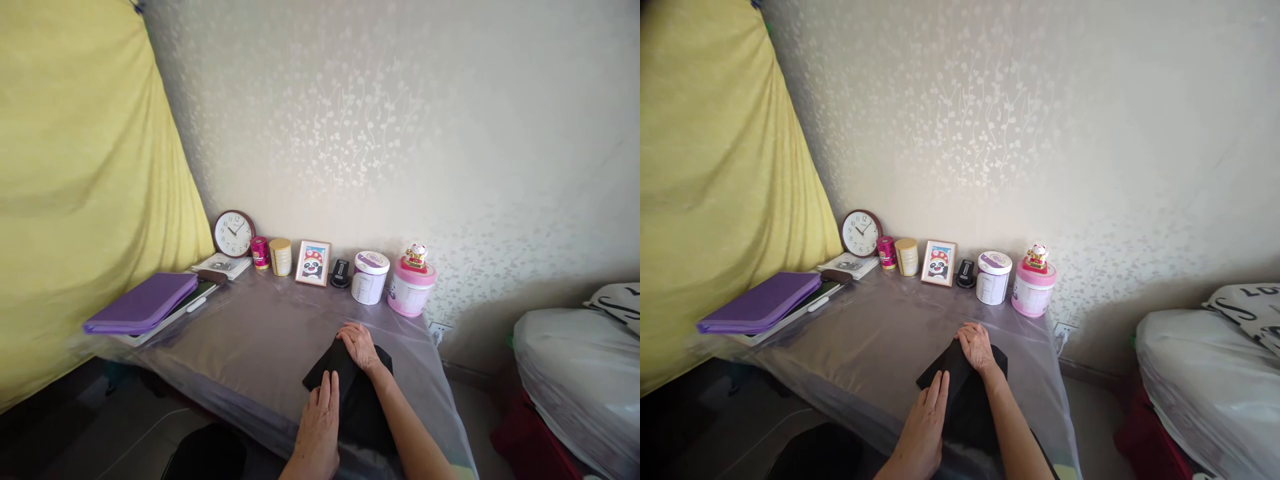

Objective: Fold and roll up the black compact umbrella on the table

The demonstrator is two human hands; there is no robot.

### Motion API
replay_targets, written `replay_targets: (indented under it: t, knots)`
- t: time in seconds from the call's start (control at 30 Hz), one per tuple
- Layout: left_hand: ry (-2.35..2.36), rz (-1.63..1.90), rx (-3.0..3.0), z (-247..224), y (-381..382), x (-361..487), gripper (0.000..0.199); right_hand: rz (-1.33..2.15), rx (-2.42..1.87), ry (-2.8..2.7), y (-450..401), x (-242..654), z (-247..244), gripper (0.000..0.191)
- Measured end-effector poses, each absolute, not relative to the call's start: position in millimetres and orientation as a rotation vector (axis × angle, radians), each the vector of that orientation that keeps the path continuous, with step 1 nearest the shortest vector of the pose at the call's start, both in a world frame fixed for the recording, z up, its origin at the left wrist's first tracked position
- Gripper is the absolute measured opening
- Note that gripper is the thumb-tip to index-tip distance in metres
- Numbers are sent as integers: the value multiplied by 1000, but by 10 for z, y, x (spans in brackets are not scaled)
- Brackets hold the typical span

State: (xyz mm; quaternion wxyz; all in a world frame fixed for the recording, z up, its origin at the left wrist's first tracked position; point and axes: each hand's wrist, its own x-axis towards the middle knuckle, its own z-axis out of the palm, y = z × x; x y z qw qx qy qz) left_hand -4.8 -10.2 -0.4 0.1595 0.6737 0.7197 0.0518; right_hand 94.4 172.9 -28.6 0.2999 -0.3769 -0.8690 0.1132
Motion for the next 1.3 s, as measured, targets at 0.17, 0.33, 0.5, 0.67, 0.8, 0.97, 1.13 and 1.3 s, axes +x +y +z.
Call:
replay_targets:
  t: [0.17, 0.33, 0.5, 0.67, 0.8, 0.97, 1.13, 1.3]
  knots:
    - [2071, 168, 1932, -39, -90, -52, 101, 212, -1149, -2225, 1949, 1001, -315, 37]
    - [2105, 183, 1933, -133, -99, -64, 95, 101, -1247, -2044, 1760, 1101, -218, 33]
    - [2147, 197, 1953, -286, -96, -77, 88, 143, -864, -2169, 1161, 1019, -231, 27]
    - [2142, 267, 1983, -333, -79, -115, 87, 110, -973, -2156, 1197, 960, -305, 28]
    - [2084, 330, 1975, -271, -73, -192, 87, 163, -1104, -1981, 1464, 1153, -325, 26]
    - [1976, 443, 1879, -172, -90, -298, 85, 604, -1278, -1570, 1520, 1640, -450, 24]
    - [1896, 628, 1774, -34, -173, -375, 85, 962, -1249, -1275, 1493, 1941, -393, 41]
    - [1689, 913, 1761, 372, -314, -423, 84, 1145, -1156, -1370, 1280, 1874, -116, 40]
